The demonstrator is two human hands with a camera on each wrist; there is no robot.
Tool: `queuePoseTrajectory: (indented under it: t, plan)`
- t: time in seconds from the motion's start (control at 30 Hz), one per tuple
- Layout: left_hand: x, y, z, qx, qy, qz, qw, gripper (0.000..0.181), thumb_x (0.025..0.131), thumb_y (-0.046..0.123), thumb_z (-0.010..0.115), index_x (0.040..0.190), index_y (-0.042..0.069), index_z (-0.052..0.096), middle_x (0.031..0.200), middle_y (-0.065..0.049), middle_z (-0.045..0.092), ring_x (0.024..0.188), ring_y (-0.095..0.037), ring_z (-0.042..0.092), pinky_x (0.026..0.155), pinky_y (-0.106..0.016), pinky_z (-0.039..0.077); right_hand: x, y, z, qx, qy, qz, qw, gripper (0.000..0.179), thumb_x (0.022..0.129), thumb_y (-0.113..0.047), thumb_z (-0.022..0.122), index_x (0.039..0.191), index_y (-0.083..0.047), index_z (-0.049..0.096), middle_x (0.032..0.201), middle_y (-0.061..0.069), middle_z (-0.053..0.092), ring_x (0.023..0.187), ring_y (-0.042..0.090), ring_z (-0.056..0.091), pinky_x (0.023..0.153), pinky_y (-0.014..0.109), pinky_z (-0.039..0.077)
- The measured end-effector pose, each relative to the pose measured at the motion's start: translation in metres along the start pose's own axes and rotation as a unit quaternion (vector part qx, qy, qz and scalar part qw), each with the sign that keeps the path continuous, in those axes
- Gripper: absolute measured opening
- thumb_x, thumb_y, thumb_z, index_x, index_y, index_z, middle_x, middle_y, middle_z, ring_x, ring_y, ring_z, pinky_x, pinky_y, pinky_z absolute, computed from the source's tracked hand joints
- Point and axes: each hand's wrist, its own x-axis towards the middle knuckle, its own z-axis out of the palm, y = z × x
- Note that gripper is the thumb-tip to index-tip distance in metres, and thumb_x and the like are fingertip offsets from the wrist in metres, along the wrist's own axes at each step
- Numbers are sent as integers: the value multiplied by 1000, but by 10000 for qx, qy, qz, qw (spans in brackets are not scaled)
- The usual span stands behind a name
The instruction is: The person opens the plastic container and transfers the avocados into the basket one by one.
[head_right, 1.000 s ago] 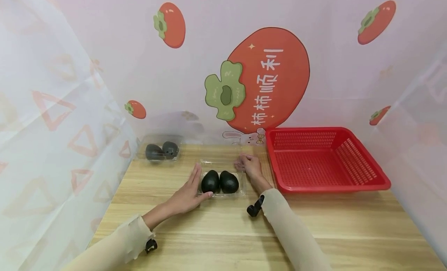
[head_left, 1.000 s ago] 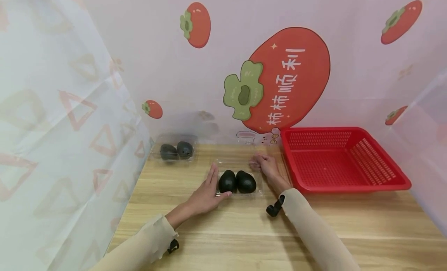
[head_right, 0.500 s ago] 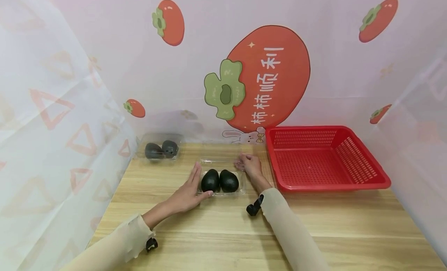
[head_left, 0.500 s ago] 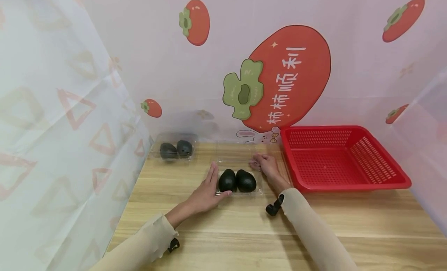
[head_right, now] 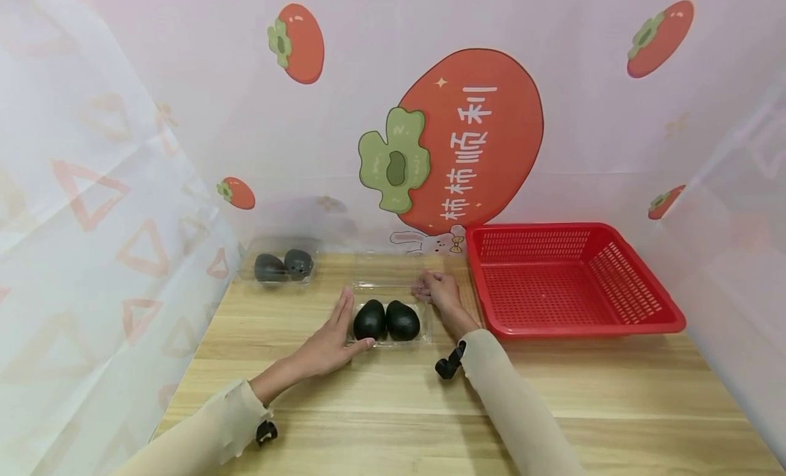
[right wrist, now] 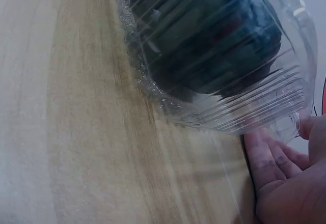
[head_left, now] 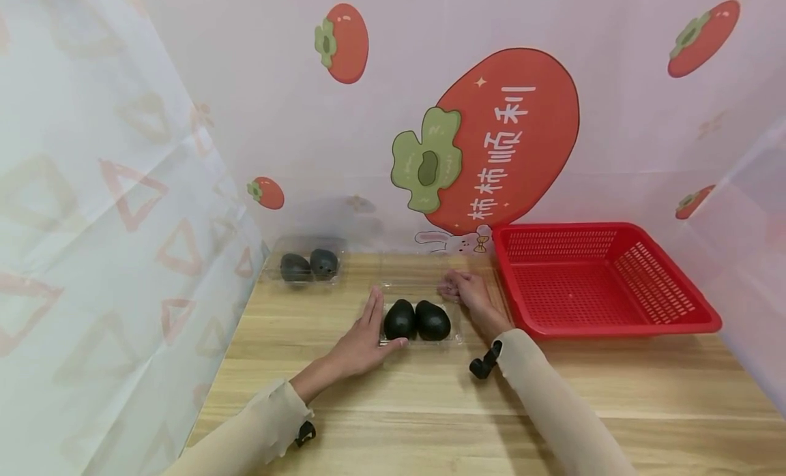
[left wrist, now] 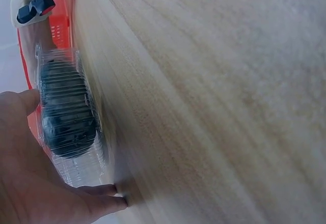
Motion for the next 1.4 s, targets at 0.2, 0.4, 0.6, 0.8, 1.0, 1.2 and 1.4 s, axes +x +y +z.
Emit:
queuePoseTrajectory:
  t: [0.2, 0.4, 0.6, 0.8, 1.0, 1.2, 1.4]
  plan:
    - [1, -1, 1, -22, 33, 16, 10000, 107, 103, 60, 60, 170, 4, -3, 177, -16, -10, 162, -35, 12, 123, -61, 30, -2, -2, 0, -20, -25, 59, 10000, 44, 113, -25, 52, 141, 9, 60, 119, 20, 77, 89, 12, 78, 84, 28, 62]
    - [1, -2, 1, -44, 38, 30, 10000, 106, 104, 59, 59, 170, 4, -2, 177, -16, -10, 162, -34, 11, 124, -61, 30, -6, -5, 5, -294, 248, -331, 9987, 43, 113, -23, 53, 141, 10, 60, 119, 25, 72, 79, 9, 69, 70, 20, 59]
    - [0, -2, 0, -64, 27, 25, 10000, 107, 103, 62, 59, 170, 5, -4, 178, -16, -10, 162, -35, 12, 123, -61, 30, -6, -8, 9, -1623, 850, -1022, 9777, 45, 109, -22, 56, 139, 11, 61, 126, 27, 68, 101, 26, 65, 88, 33, 56]
    - [0, 0, -1, -82, 13, 17, 10000, 108, 103, 63, 58, 170, 6, -4, 178, -15, -10, 162, -35, 13, 124, -61, 30, -11, -12, 5, -2413, 792, -1452, 9562, 51, 108, -26, 59, 146, 8, 56, 145, 29, 60, 132, 44, 59, 113, 56, 47]
    - [-1, 1, -1, -62, 26, 18, 10000, 108, 103, 63, 59, 170, 4, -3, 177, -16, -10, 162, -35, 14, 123, -61, 31, -20, -16, 4, -3158, 504, -2018, 9257, 53, 107, -25, 64, 150, 4, 54, 152, 26, 55, 135, 43, 57, 113, 59, 45]
    - [-1, 0, -1, -57, 41, 12, 10000, 107, 103, 61, 59, 170, 3, -2, 177, -17, -9, 161, -37, 16, 123, -62, 31, -33, -29, 10, -3376, 247, -2353, 9111, 62, 103, -23, 69, 157, -3, 48, 158, 22, 50, 142, 42, 51, 115, 61, 43]
    - [0, -1, 0, -33, 14, 5, 10000, 108, 103, 63, 58, 170, 4, -3, 177, -15, -11, 161, -36, 15, 123, -62, 31, -47, -38, 12, -3686, -89, -2799, 8864, 71, 97, -26, 76, 158, -3, 46, 159, 21, 50, 145, 43, 48, 115, 64, 42]
